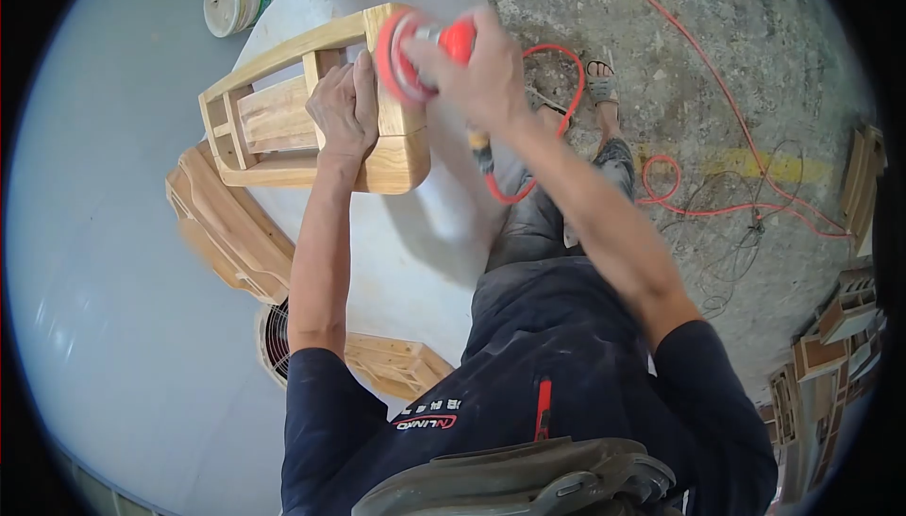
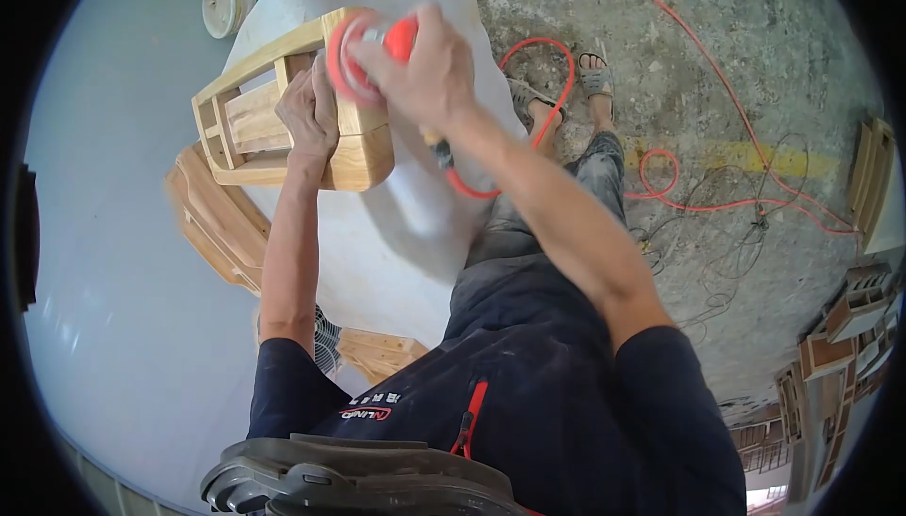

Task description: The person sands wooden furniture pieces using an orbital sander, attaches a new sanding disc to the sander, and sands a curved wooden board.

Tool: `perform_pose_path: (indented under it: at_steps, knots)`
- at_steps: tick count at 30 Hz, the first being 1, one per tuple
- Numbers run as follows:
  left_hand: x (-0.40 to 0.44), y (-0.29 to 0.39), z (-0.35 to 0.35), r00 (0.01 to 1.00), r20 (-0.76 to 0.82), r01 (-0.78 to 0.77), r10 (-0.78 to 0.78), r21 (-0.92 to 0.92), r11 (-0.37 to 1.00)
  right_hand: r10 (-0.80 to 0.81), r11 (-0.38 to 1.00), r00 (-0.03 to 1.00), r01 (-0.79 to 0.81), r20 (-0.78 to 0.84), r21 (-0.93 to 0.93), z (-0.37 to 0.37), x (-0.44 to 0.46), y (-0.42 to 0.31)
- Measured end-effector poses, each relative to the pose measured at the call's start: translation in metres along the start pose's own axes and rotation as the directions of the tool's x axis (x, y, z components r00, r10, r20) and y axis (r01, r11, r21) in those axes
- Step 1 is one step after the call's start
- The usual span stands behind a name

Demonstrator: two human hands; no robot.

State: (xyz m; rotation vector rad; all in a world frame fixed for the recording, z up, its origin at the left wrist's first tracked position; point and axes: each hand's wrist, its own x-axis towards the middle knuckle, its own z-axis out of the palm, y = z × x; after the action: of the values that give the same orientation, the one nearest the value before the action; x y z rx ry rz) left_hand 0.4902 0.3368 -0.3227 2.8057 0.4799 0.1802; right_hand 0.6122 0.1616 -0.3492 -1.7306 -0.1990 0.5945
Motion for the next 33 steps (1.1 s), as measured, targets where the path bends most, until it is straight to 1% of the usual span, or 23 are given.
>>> perform_pose_path:
  at_steps: [3, 4, 7, 8, 9, 10, 11, 12, 14, 16, 17, 18, 20, 21, 23, 24, 26, 27, 29, 30, 31, 32, 33]
  knots:
    - [0.001, -0.001, 0.002, 0.998, 0.013, 0.056, -0.056, 0.011, 0.998, 0.042, 0.999, 0.999, -0.042, -0.004, 0.000, 0.002, 0.051, 0.017]
    - [0.003, -0.001, 0.002, 0.999, 0.017, 0.051, -0.051, 0.013, 0.999, 0.044, 0.999, 0.999, -0.044, -0.009, 0.005, 0.000, 0.049, 0.018]
    - [0.013, 0.003, 0.003, 0.994, -0.014, 0.104, -0.104, -0.013, 0.995, -0.010, 0.999, 0.993, 0.005, 0.117, 0.041, -0.007, 0.009, 0.011]
    - [0.018, 0.005, 0.001, 0.987, -0.013, 0.162, -0.163, -0.046, 0.986, -0.005, 0.999, 0.993, 0.001, 0.121, 0.037, -0.008, -0.006, 0.004]
    - [0.021, 0.006, 0.000, 0.975, -0.013, 0.219, -0.220, -0.078, 0.973, -0.094, 0.995, 0.991, 0.090, 0.098, 0.044, -0.008, -0.019, -0.003]
    - [0.024, 0.005, 0.002, 0.975, -0.014, 0.222, -0.223, -0.080, 0.972, -0.183, 0.982, 0.980, 0.180, 0.073, 0.048, -0.006, -0.023, -0.008]
    - [0.025, 0.004, 0.005, 0.970, -0.033, 0.237, -0.241, -0.103, 0.966, -0.244, 0.970, 0.969, 0.244, 0.044, -0.001, -0.004, -0.016, -0.007]
    - [0.022, 0.004, 0.005, 0.963, -0.042, 0.259, -0.266, -0.123, 0.958, -0.227, 0.974, 0.972, 0.228, 0.055, 0.001, -0.004, 0.000, -0.005]
    - [0.026, 0.010, 0.003, 0.969, -0.040, 0.238, -0.244, -0.116, 0.964, 0.024, 1.000, 0.986, -0.025, 0.168, 0.003, -0.005, 0.034, 0.009]
    - [0.028, 0.012, 0.004, 0.943, -0.045, 0.325, -0.329, -0.085, 0.942, 0.052, 0.996, 0.980, -0.064, 0.190, 0.059, -0.008, 0.026, 0.023]
    - [0.029, 0.010, 0.006, 0.939, -0.064, 0.332, -0.338, -0.089, 0.939, 0.067, 0.990, 0.976, -0.091, 0.208, 0.109, -0.009, 0.023, 0.030]
    - [0.030, 0.010, 0.007, 0.936, -0.067, 0.339, -0.345, -0.091, 0.936, 0.066, 0.990, 0.974, -0.090, 0.215, 0.105, -0.011, 0.007, 0.033]
    - [0.030, 0.011, 0.006, 0.928, -0.060, 0.362, -0.367, -0.082, 0.929, -0.016, 0.999, 0.974, 0.005, 0.228, 0.049, -0.025, -0.048, 0.023]
    - [0.031, 0.010, 0.008, 0.926, -0.062, 0.367, -0.372, -0.086, 0.926, -0.017, 0.999, 0.972, 0.007, 0.233, 0.044, -0.027, -0.063, 0.012]
    - [0.029, 0.009, 0.008, 0.932, -0.069, 0.349, -0.356, -0.091, 0.933, -0.227, 0.973, 0.965, 0.231, 0.129, -0.022, -0.024, -0.087, -0.009]
    - [0.027, 0.008, 0.008, 0.931, -0.069, 0.353, -0.359, -0.091, 0.931, -0.226, 0.973, 0.965, 0.231, 0.134, -0.022, -0.021, -0.083, -0.016]
    - [0.029, 0.007, 0.008, 0.907, -0.049, 0.414, -0.417, -0.061, 0.908, -0.194, 0.953, 0.964, 0.229, 0.181, -0.197, -0.015, -0.057, -0.032]
    - [0.028, 0.004, 0.010, 0.908, -0.052, 0.410, -0.415, -0.082, 0.908, -0.191, 0.954, 0.976, 0.209, 0.099, -0.215, -0.009, -0.037, -0.029]
    - [0.031, 0.005, 0.011, 0.919, -0.080, 0.379, -0.386, -0.087, 0.921, 0.087, 0.992, 0.981, -0.069, 0.172, -0.109, -0.010, 0.009, -0.016]
    - [0.029, 0.008, 0.010, 0.926, -0.094, 0.358, -0.365, -0.083, 0.930, 0.100, 0.991, 0.980, -0.082, 0.172, -0.108, -0.007, 0.020, 0.004]
    - [0.030, 0.010, 0.007, 0.917, -0.057, 0.390, -0.394, -0.067, 0.918, 0.157, 0.981, 0.960, -0.178, 0.230, 0.072, -0.004, 0.025, 0.029]
    - [0.030, 0.008, 0.008, 0.918, -0.048, 0.390, -0.393, -0.065, 0.919, 0.195, 0.931, 0.936, -0.270, 0.292, 0.245, -0.002, 0.025, 0.046]
    - [0.031, 0.006, 0.012, 0.914, -0.080, 0.394, -0.399, -0.065, 0.917, 0.204, 0.929, 0.935, -0.279, 0.289, 0.244, -0.004, 0.013, 0.051]
